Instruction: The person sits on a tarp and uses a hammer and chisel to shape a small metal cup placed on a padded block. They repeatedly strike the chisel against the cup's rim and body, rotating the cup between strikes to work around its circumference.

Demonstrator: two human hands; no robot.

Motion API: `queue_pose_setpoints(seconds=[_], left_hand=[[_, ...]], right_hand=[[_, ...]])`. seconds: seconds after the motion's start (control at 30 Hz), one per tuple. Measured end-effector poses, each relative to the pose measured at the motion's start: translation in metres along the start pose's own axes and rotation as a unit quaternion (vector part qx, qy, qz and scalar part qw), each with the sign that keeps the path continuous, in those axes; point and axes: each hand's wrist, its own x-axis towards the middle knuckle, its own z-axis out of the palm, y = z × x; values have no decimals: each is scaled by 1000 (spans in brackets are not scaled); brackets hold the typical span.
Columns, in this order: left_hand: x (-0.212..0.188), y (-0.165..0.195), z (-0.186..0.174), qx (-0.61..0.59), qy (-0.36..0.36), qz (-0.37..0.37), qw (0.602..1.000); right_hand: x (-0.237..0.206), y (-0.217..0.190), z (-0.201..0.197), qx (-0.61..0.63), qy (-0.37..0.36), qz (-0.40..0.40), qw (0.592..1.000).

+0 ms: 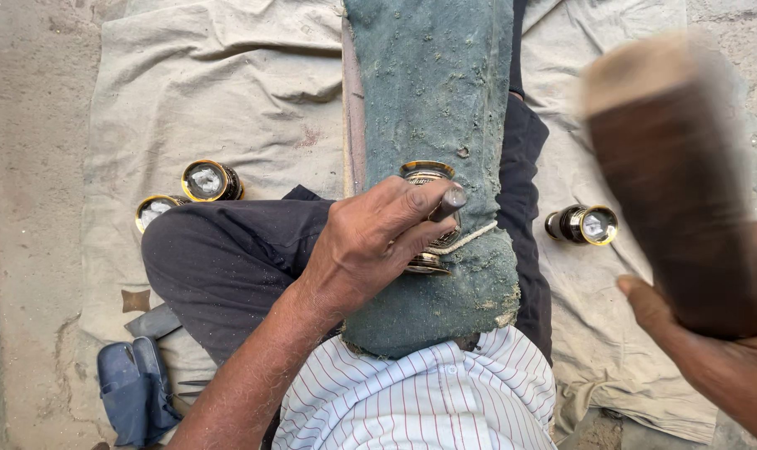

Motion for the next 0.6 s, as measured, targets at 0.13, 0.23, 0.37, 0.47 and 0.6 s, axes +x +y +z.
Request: queue_pose_setpoints(seconds=[0.13,0.23,0.37,0.47,0.6], left_hand=[[1,-1,-1,10,-14,22,1000],[1,-3,-1,12,-19,22,1000],[3,-4,-1,31,-28,31,999],[4,-5,-1,6,-32,20,999],[3,-7,-2,20,-38,40,998]], right_hand=[[-1,2,1,-2,28,-19,999],[-7,6,5,74,121,-79,987],[-10,12,9,51,68,-19,996],[-9,11,10,108,105,0,989],[-11,9,9,36,84,-119,989]])
